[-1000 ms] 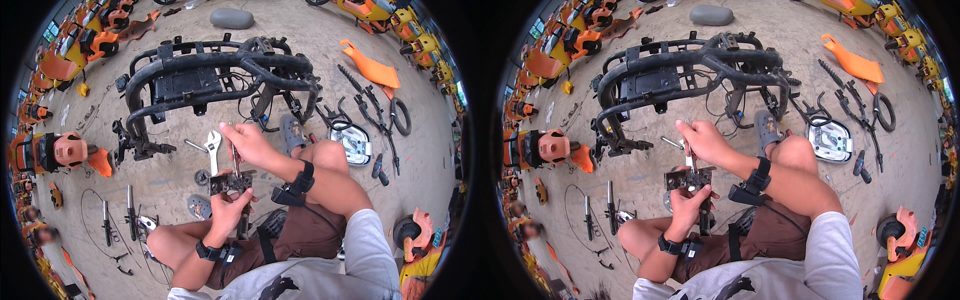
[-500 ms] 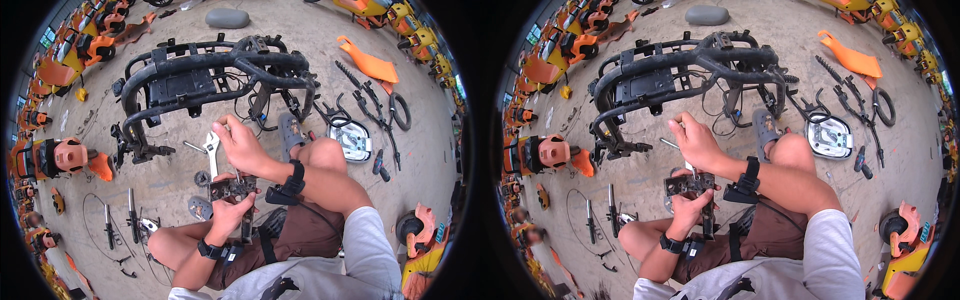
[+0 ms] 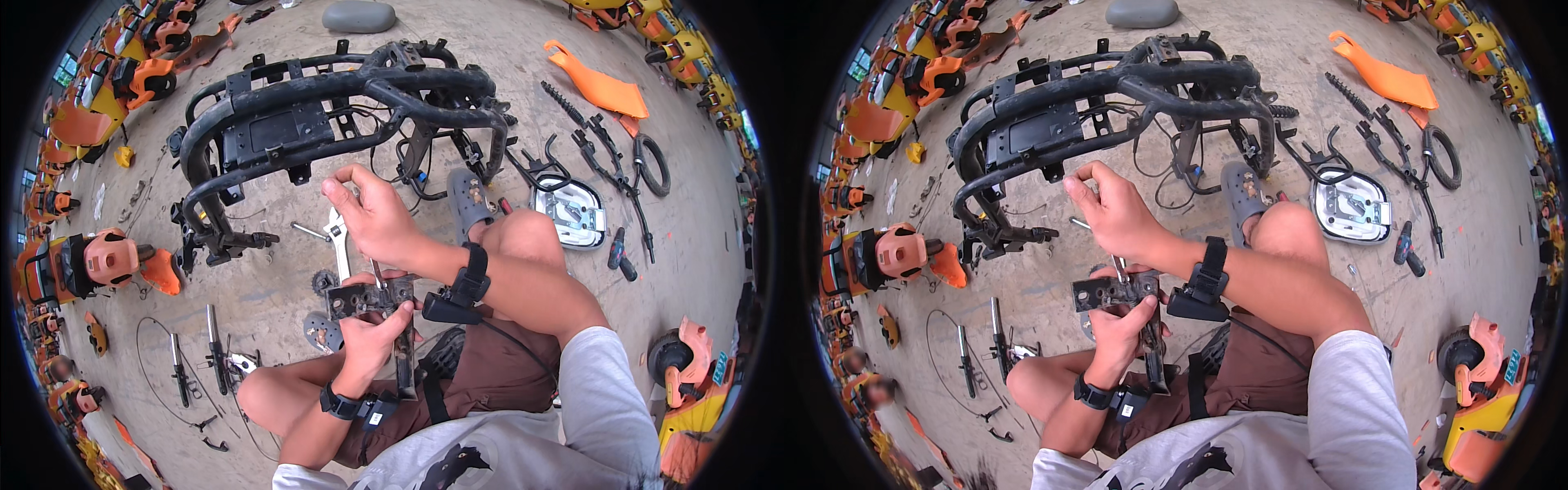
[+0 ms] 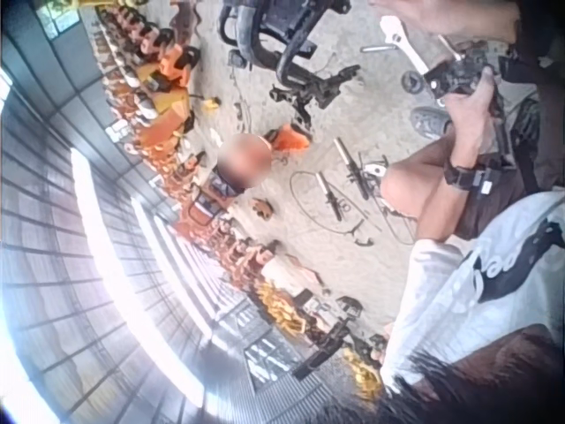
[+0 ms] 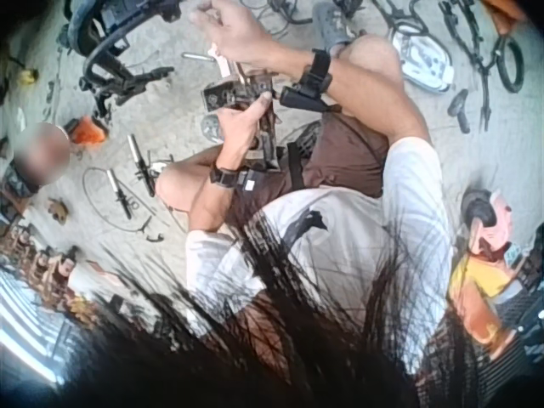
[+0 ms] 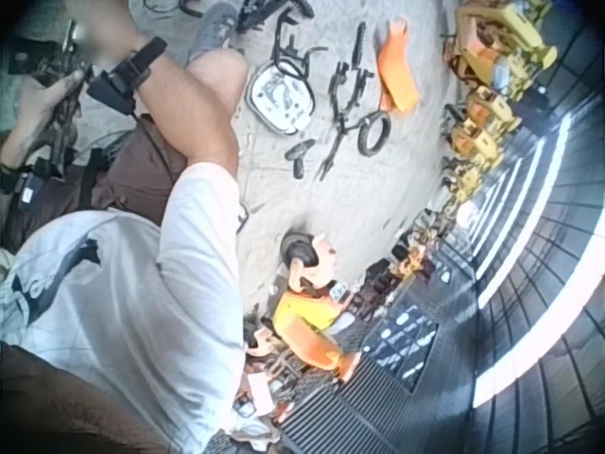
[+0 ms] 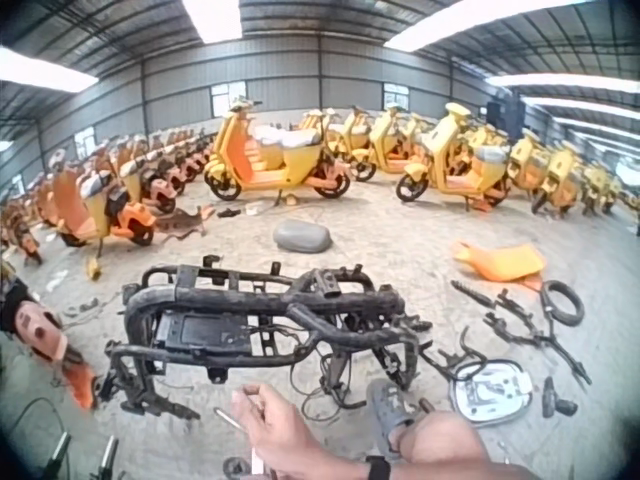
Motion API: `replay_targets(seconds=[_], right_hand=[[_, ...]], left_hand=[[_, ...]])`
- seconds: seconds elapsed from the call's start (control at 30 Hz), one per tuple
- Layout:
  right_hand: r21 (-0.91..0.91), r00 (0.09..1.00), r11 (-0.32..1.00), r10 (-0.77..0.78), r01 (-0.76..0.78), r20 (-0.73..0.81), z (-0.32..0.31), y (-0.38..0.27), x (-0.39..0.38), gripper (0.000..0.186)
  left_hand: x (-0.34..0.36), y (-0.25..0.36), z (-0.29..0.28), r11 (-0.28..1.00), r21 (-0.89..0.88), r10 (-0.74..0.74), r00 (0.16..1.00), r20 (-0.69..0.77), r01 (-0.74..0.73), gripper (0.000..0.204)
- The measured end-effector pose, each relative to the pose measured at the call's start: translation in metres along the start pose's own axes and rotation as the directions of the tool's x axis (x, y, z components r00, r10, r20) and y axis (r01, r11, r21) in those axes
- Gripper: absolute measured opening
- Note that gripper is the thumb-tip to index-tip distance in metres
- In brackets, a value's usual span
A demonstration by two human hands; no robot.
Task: The person assembles or repairs a motorcycle component by hand and using a screwdriver to tighten screws into a metal bracket.
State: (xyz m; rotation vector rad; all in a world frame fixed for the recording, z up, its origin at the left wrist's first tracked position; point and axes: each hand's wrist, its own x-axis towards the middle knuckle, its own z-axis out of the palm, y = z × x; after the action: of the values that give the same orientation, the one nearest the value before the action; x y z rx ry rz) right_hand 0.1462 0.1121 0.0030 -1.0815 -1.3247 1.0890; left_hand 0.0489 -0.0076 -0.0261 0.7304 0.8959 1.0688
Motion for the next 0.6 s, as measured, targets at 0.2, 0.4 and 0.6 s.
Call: replay_targets(seconds=[0.2,0.4,0.6], right_hand=[[0.2,0.965,0.96,0.15,-0.194,0.215,-0.01,-0.004,-0.002,0.029],[0.544,0.84,0.641,0.433,-0.542,0.326,-0.013,0.004,0.0,0.024],[0.656,0.718,0.408,0.626,-0.635,0.305,-0.025,-0.004,0.001,0.02]], left_hand=[[0.0,0.003,0.0,0.999,0.031,-0.016,0.999,0.036,0.015,0.048],[-0.004,-0.006,0.0,1.0,0.005,-0.001,1.0,-0.029,0.001,0.045],[0.0,-0.016,-0.006,0.985,0.17,0.044,0.993,-0.107,-0.026,0.047]])
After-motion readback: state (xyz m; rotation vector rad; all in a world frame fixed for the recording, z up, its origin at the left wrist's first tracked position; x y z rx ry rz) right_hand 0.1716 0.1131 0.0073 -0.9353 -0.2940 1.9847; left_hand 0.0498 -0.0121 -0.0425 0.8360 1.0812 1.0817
